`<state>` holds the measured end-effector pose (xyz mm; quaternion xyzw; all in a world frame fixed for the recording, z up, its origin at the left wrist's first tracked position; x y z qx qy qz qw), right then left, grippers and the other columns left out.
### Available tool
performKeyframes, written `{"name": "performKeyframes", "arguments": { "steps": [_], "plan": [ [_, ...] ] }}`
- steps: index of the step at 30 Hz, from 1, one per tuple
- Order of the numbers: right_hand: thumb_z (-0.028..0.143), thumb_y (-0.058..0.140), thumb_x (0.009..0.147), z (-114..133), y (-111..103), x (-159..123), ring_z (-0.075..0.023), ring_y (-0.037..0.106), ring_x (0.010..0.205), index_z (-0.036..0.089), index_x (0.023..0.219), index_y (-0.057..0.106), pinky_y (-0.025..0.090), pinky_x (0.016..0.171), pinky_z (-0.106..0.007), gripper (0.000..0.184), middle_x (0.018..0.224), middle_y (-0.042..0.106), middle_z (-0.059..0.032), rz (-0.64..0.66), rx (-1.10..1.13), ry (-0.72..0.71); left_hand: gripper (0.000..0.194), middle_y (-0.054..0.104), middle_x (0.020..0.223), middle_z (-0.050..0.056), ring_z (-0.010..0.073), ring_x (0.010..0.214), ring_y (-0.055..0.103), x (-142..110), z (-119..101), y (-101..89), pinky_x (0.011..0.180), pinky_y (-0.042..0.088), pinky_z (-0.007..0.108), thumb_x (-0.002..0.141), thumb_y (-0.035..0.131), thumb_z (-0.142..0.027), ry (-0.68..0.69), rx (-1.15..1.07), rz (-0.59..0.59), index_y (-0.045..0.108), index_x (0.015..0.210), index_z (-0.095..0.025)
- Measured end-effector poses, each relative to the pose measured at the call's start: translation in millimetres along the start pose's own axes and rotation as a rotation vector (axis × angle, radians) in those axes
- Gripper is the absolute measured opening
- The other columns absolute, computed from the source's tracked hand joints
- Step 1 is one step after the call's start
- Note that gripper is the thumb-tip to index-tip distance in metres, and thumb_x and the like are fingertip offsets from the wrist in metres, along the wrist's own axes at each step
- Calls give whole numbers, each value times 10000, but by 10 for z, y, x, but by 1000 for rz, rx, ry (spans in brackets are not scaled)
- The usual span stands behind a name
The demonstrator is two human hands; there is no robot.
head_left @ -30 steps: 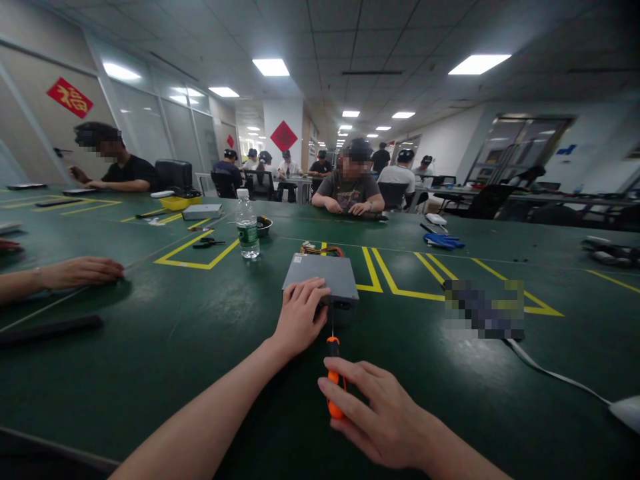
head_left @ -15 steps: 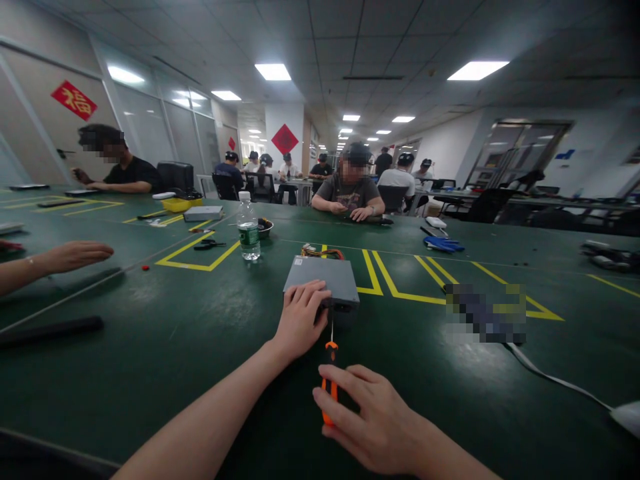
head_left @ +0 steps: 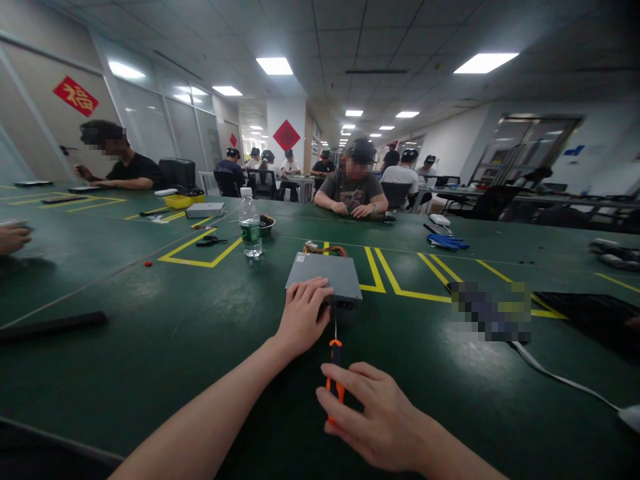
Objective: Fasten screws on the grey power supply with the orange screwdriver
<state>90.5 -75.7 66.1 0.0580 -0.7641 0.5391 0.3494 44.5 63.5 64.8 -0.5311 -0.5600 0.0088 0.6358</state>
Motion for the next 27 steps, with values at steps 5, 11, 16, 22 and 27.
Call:
{"name": "performKeyframes", "arguments": {
  "steps": [5, 11, 16, 22, 27],
  "plan": [
    [233, 526, 861, -15, -71, -29, -145, 645, 722, 132, 928, 501, 504, 638, -267, 124, 953, 666, -163, -148, 8, 1, 276, 551, 1234, 32, 191, 1199, 436, 1, -4, -1, 987, 293, 392, 804, 527, -170, -5, -3, 4, 523, 1072, -234],
    [353, 496, 869, -102, -93, -59, -185, 638, 860, 148, 972, 459, 509, 688, -289, 233, 950, 659, -163, -145, 30, 57, 294, 549, 1235, 51, 211, 1192, 444, -2, -8, -4, 990, 294, 418, 801, 521, -166, -5, -3, 6, 525, 1088, -234],
    [251, 384, 869, -46, -61, -21, -221, 609, 924, 123, 1077, 496, 504, 691, -338, 269, 998, 632, -187, -44, 29, 15, 312, 526, 1262, 60, 216, 1229, 412, -15, -27, 18, 1047, 240, 443, 804, 517, -174, 21, 31, 11, 516, 1110, -231],
    [281, 467, 888, -6, -28, 2, -163, 626, 717, 117, 990, 563, 494, 642, -313, 216, 1010, 643, -182, -38, -16, -1, 353, 442, 1348, 89, 237, 1293, 333, -12, -108, -2, 1075, 195, 462, 814, 503, -189, 67, 87, 18, 480, 1166, -206],
    [310, 516, 878, -40, -90, -19, -145, 621, 690, 124, 868, 535, 495, 655, -292, 187, 952, 666, -159, -148, -14, 25, 395, 450, 1332, 90, 229, 1270, 361, -12, -151, 18, 1051, 266, 421, 833, 484, -196, 121, 83, 40, 432, 1224, -210]
  ]
}}
Point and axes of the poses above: each hand's wrist, its own x-axis towards the middle knuckle, its own y-axis out of the palm, z = x × y, the point moved 10 cm from there along x, towards the middle knuckle
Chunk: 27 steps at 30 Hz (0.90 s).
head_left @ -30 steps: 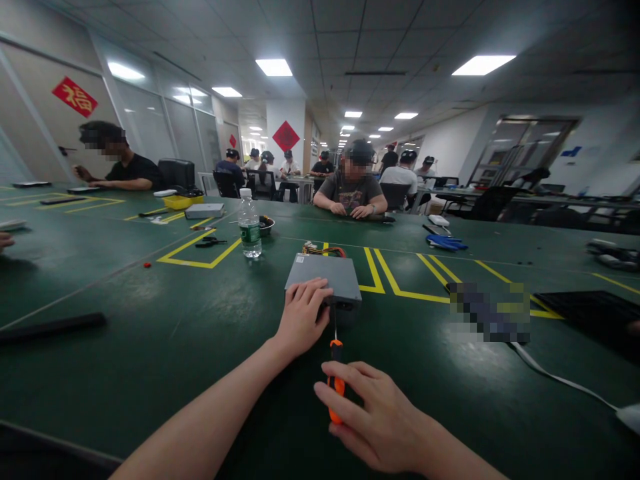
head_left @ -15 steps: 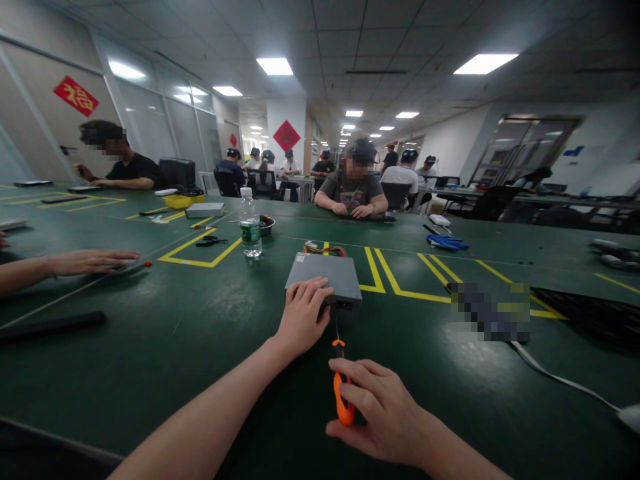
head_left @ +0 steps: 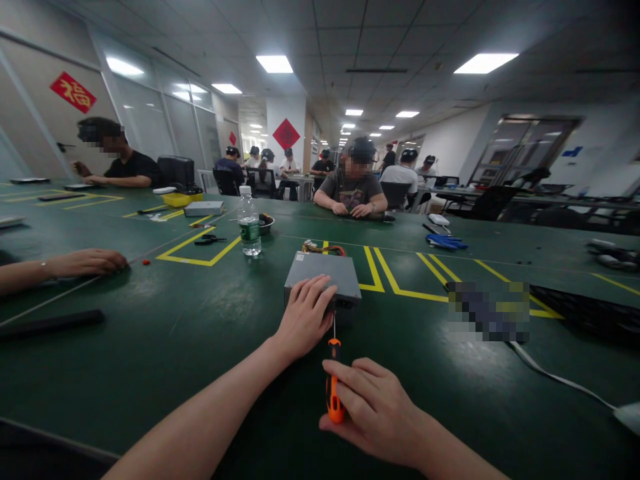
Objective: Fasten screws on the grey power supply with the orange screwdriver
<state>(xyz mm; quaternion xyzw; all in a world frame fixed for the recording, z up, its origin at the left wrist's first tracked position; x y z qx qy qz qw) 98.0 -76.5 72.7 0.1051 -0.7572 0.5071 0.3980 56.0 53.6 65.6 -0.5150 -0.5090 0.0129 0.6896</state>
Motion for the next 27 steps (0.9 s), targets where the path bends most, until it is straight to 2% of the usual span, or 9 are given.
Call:
{"name": "performKeyframes", "arguments": {
  "steps": [4, 8, 13, 16, 18, 20, 24, 27],
  "plan": [
    [352, 443, 903, -16, 14, 23, -178, 622, 817, 142, 964, 565, 500, 676, -298, 251, 939, 657, -150, 59, -25, 12, 313, 506, 1265, 74, 206, 1218, 414, -9, 1, 41, 1036, 296, 395, 840, 489, -195, 24, -31, -1, 476, 1152, -208],
    [288, 410, 891, -4, 33, 17, -204, 618, 876, 149, 1046, 566, 497, 694, -331, 261, 951, 650, -155, 113, -32, -3, 162, 520, 1247, 60, 200, 1214, 417, -16, -7, 51, 1028, 301, 405, 853, 483, -198, 51, -47, -16, 543, 1002, -218],
    [292, 513, 867, 3, -23, -9, -151, 619, 671, 122, 920, 537, 485, 631, -305, 180, 936, 668, -156, -5, -53, -20, 118, 522, 1242, 58, 210, 1218, 411, -19, -53, 29, 1016, 297, 427, 869, 477, -217, 102, -34, -31, 583, 920, -224],
    [337, 529, 867, -11, -53, -9, -158, 619, 678, 130, 881, 504, 488, 615, -303, 209, 922, 673, -163, -64, -63, -11, 138, 521, 1248, 54, 216, 1229, 399, -22, -58, 29, 1011, 291, 434, 883, 460, -234, 106, -23, -31, 597, 873, -225],
    [381, 504, 876, -19, -32, -2, -178, 625, 736, 128, 908, 514, 495, 637, -313, 255, 922, 670, -165, -42, -68, -9, 151, 522, 1249, 52, 216, 1233, 394, -25, -54, 38, 1006, 291, 433, 887, 456, -237, 108, -18, -30, 602, 854, -224],
    [331, 494, 883, -28, 17, -1, -188, 624, 790, 129, 967, 533, 498, 683, -324, 222, 950, 661, -160, 20, -78, -11, 150, 524, 1250, 49, 213, 1233, 393, -28, -50, 54, 999, 295, 429, 885, 460, -232, 109, -18, -27, 605, 847, -226],
    [104, 470, 853, -34, 87, -24, -163, 619, 775, 131, 1019, 559, 487, 736, -314, 191, 986, 648, -142, 108, -120, -39, 135, 522, 1253, 49, 209, 1234, 392, -25, -52, 73, 1001, 289, 419, 874, 465, -201, 103, -33, -11, 598, 859, -221],
    [106, 487, 846, -42, 111, -38, -164, 613, 757, 131, 986, 573, 485, 714, -308, 166, 944, 645, -132, 112, -153, -51, 182, 523, 1249, 60, 194, 1212, 424, -13, -61, -49, 1021, 262, 416, 848, 441, -121, 97, -75, -35, 580, 921, -213]
  ]
}}
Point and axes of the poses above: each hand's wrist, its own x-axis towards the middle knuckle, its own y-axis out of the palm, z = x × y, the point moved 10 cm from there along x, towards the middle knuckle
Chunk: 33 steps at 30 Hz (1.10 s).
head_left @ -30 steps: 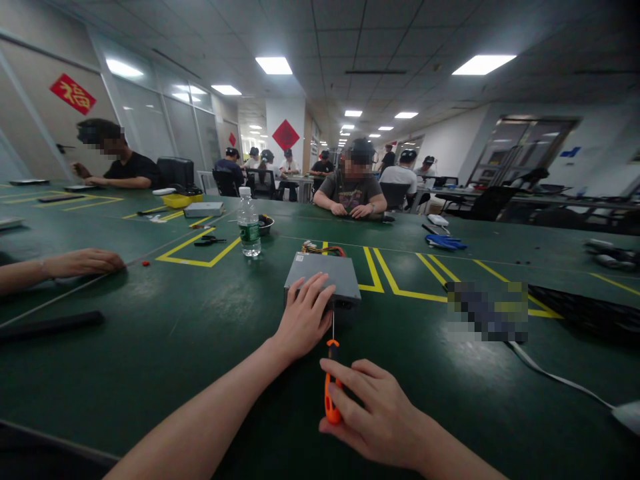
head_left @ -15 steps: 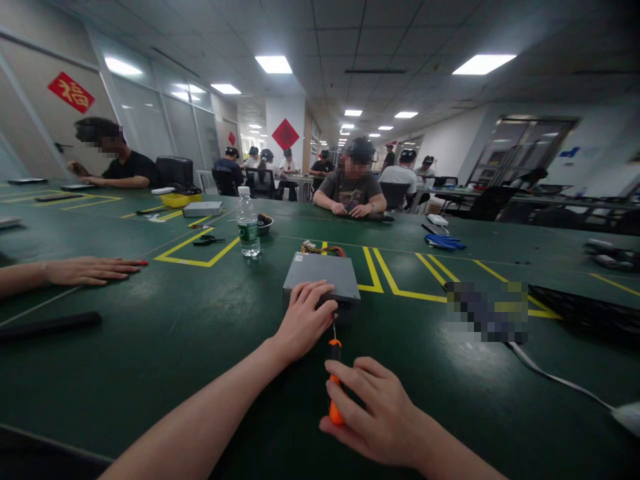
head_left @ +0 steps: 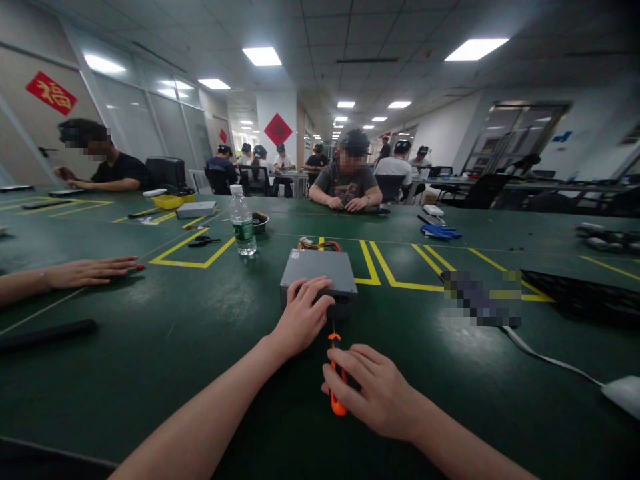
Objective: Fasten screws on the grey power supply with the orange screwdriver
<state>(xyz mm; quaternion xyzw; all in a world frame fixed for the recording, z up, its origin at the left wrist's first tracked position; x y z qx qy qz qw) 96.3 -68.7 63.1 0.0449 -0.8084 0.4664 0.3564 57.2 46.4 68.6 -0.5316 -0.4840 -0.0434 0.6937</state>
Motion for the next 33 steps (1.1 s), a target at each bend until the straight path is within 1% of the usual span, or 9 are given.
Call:
{"name": "performKeyframes", "arguments": {
  "steps": [4, 6, 8, 11, 15, 21, 25, 29, 33],
  "plan": [
    [122, 502, 841, -13, 22, -2, -156, 601, 724, 149, 970, 575, 482, 690, -306, 151, 921, 638, -113, -13, -32, 10, 159, 580, 1122, 50, 181, 1067, 521, -7, 195, -462, 957, 327, 390, 824, 453, -123, -174, -98, -250, 565, 898, -208],
    [127, 493, 847, -35, 17, 0, -160, 600, 733, 146, 978, 573, 483, 695, -313, 155, 933, 635, -116, -18, -28, 25, 141, 608, 1003, 46, 181, 998, 546, -21, 301, -537, 903, 373, 372, 837, 450, -159, -253, -113, -288, 565, 905, -202],
    [107, 464, 854, -69, -15, 5, -168, 604, 746, 132, 966, 575, 487, 702, -319, 161, 944, 636, -131, -37, -18, 43, 196, 603, 1038, 49, 190, 1013, 537, 12, 289, -417, 913, 373, 377, 832, 462, -172, -231, -62, -191, 564, 996, -208],
    [75, 412, 868, -134, -101, 18, -167, 609, 730, 104, 902, 586, 496, 694, -294, 179, 912, 649, -148, -88, -23, 74, 402, 522, 1249, 77, 214, 1184, 442, 48, 154, -117, 1016, 303, 400, 808, 487, -176, -115, 14, -18, 473, 1210, -199],
    [74, 415, 873, -143, -157, 32, -155, 615, 706, 99, 908, 591, 503, 681, -274, 182, 882, 663, -147, -109, -62, 56, 503, 493, 1304, 87, 231, 1227, 411, 37, 123, 49, 1035, 282, 415, 798, 513, -206, -120, 83, 17, 412, 1290, -189],
    [164, 571, 824, -135, -125, 20, -141, 612, 656, 143, 844, 591, 512, 651, -267, 36, 844, 667, -131, -124, -97, 51, 419, 523, 1276, 77, 235, 1193, 444, 13, 172, 75, 989, 308, 414, 841, 492, -234, -149, 87, 3, 450, 1257, -216],
    [336, 461, 876, -134, -84, 0, -189, 637, 745, 115, 847, 596, 535, 680, -292, 261, 882, 652, -182, -75, -32, 107, 368, 533, 1266, 72, 221, 1192, 447, 15, 188, 79, 973, 320, 402, 865, 469, -224, -159, 76, -11, 473, 1233, -218],
    [214, 440, 868, -106, -75, -16, -206, 644, 799, 77, 904, 591, 544, 703, -304, 207, 962, 636, -210, 21, -37, 202, 340, 541, 1258, 75, 218, 1185, 456, 23, 191, 76, 963, 325, 403, 876, 457, -211, -162, 60, -13, 488, 1214, -215],
    [133, 448, 859, -119, -153, -45, -222, 643, 832, 72, 990, 564, 552, 687, -305, 185, 918, 634, -171, -11, -67, 412, 334, 548, 1250, 80, 221, 1172, 473, 31, 195, 56, 951, 338, 407, 868, 468, -192, -172, 45, -27, 501, 1200, -213]
  ]
}}
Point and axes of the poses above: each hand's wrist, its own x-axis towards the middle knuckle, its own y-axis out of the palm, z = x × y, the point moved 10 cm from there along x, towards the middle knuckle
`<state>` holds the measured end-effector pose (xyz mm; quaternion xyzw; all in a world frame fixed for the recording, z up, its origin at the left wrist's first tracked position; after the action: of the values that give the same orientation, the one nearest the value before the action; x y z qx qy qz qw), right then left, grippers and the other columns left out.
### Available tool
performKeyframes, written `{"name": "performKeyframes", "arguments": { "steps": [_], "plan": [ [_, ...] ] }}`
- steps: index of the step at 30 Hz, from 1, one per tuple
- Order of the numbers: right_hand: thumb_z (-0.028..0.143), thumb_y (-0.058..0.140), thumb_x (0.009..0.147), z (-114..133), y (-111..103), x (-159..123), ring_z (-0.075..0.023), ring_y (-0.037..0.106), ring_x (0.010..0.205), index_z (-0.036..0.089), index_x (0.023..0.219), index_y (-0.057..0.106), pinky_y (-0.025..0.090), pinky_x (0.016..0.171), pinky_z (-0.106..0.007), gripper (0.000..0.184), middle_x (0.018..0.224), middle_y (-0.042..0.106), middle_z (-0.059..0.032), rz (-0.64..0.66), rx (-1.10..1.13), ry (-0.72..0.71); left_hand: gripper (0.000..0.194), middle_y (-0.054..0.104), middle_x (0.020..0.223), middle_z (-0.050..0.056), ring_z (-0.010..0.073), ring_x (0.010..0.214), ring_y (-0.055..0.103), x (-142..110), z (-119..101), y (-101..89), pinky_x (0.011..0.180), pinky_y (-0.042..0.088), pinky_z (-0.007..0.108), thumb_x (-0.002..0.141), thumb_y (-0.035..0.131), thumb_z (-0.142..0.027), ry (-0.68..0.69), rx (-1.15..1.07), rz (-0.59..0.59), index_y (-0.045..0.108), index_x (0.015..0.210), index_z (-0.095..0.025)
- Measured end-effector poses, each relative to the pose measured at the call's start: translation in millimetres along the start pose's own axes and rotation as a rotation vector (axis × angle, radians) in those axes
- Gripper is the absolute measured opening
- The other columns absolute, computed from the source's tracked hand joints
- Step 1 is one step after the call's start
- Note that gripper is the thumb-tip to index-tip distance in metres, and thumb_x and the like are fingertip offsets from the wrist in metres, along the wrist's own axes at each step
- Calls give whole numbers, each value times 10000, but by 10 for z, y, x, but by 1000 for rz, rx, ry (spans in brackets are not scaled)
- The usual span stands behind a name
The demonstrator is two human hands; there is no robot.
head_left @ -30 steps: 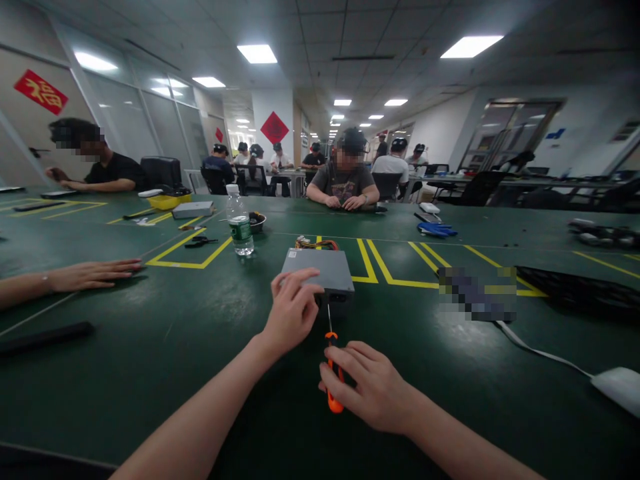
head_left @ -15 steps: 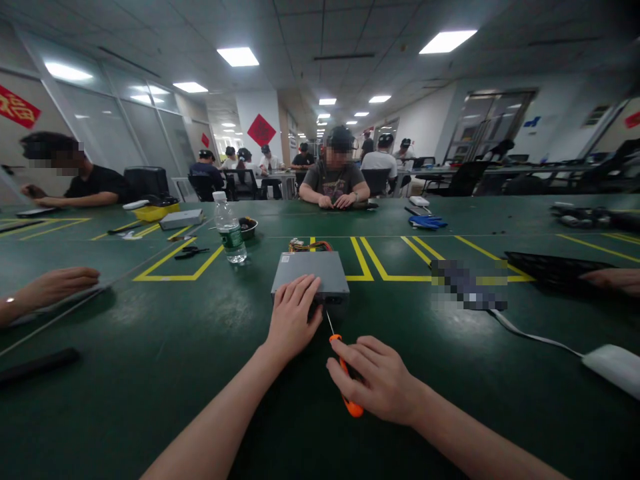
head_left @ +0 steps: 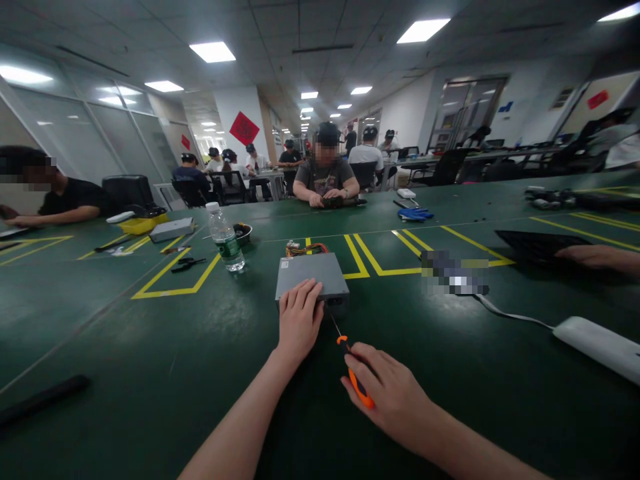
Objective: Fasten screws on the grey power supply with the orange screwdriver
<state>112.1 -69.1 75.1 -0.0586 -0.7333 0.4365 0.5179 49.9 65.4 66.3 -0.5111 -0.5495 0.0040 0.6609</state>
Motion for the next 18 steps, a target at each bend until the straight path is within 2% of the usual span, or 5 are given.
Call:
{"name": "performKeyframes", "arguments": {
  "steps": [6, 10, 13, 15, 18],
  "plan": [
    [209, 412, 879, -303, 142, -230, -174, 633, 657, 151, 1001, 522, 526, 513, -252, 174, 867, 597, -106, -39, 214, 590, 332, 567, 1225, 91, 228, 1154, 492, 4, -5, -25, 938, 356, 409, 855, 487, -181, 5, -11, -32, 519, 1184, -206],
    [282, 414, 878, -545, 418, -532, -178, 620, 668, 193, 959, 507, 514, 590, -300, 151, 815, 607, -62, -62, 579, 1006, 327, 556, 1240, 94, 237, 1153, 491, 9, 0, -14, 933, 354, 417, 859, 482, -185, 6, -21, -14, 517, 1184, -203],
    [311, 510, 825, -567, 674, -684, -171, 598, 703, 200, 893, 496, 488, 604, -289, 130, 810, 602, -37, -101, 926, 1274, 320, 550, 1249, 92, 237, 1160, 484, 12, 0, 0, 937, 342, 419, 867, 474, -191, 6, -29, 3, 512, 1185, -197],
    [305, 591, 766, -515, 780, -698, -163, 583, 705, 205, 866, 485, 463, 552, -257, 176, 798, 587, -18, -118, 1036, 1374, 318, 555, 1242, 91, 237, 1157, 485, 12, -3, -7, 932, 340, 417, 868, 474, -191, 9, -34, -5, 513, 1184, -198],
    [351, 557, 791, -396, 905, -649, -116, 500, 509, 202, 856, 476, 367, 410, -209, 182, 635, 518, 29, -119, 1159, 1445, 321, 561, 1234, 89, 239, 1151, 489, 11, -4, -14, 928, 337, 416, 864, 480, -185, 10, -47, -15, 518, 1182, -206]
  ]
}}
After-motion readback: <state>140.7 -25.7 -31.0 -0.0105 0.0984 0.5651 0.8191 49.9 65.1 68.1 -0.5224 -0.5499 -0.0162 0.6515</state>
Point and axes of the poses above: each hand's wrist, its own x-axis towards the middle knuckle, its own y-axis out of the palm, z = x × y, the point moved 10 cm from there along x, towards the middle knuckle
